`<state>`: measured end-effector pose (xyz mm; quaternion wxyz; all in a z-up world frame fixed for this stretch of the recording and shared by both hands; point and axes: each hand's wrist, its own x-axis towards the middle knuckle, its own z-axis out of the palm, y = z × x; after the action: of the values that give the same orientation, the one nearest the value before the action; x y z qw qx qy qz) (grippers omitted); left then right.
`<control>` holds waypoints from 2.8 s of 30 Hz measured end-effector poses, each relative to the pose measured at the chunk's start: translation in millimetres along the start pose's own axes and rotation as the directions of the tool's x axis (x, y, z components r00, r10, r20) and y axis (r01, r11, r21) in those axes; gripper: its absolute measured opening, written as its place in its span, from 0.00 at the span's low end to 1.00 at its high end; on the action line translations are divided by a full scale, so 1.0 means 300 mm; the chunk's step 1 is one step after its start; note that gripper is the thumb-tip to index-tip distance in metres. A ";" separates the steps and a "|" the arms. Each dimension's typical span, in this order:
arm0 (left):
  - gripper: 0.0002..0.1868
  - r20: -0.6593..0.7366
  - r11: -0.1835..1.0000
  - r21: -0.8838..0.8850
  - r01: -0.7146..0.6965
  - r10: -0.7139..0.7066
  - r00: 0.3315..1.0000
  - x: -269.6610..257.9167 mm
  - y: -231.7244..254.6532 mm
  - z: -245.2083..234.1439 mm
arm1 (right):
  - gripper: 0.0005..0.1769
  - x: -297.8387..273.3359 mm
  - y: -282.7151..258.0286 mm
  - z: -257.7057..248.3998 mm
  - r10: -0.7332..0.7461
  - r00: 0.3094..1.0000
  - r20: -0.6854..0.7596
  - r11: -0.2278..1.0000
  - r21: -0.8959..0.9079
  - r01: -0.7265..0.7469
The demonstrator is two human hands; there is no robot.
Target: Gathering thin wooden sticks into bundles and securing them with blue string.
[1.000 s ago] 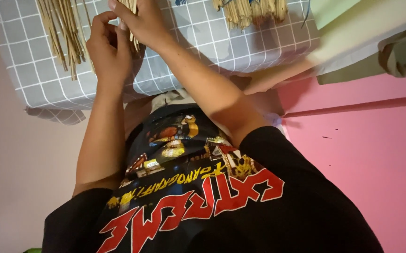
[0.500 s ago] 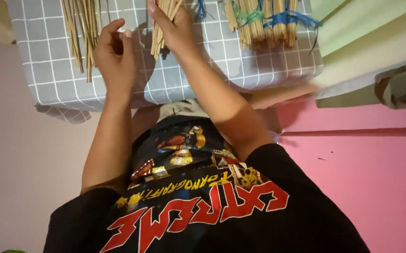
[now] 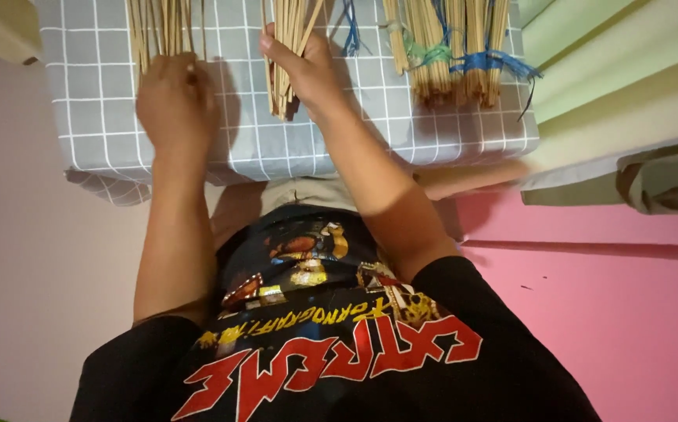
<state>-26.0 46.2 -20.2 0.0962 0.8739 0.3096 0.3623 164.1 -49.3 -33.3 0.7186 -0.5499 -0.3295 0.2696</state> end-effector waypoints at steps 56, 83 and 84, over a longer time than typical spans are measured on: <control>0.25 -0.028 0.979 -0.176 -0.102 0.098 0.995 -0.001 0.207 -0.079 | 0.16 -0.049 -0.066 0.011 0.179 0.983 -0.034 0.980 -0.082 -0.181; 0.12 -0.116 0.742 -0.667 0.071 -0.197 0.974 -0.014 0.219 0.060 | 0.12 -0.096 -0.160 0.035 -0.048 0.981 -0.188 0.999 -0.020 0.045; 0.14 -0.153 0.742 -0.669 0.052 -0.205 0.967 -0.013 0.207 0.065 | 0.11 -0.096 -0.158 0.036 -0.044 0.982 -0.185 0.999 -0.022 0.041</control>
<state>14.6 -4.2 -12.2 0.3888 0.7151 0.2302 0.5334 138.7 -76.1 9.4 0.7466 -0.5720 -0.2752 0.1989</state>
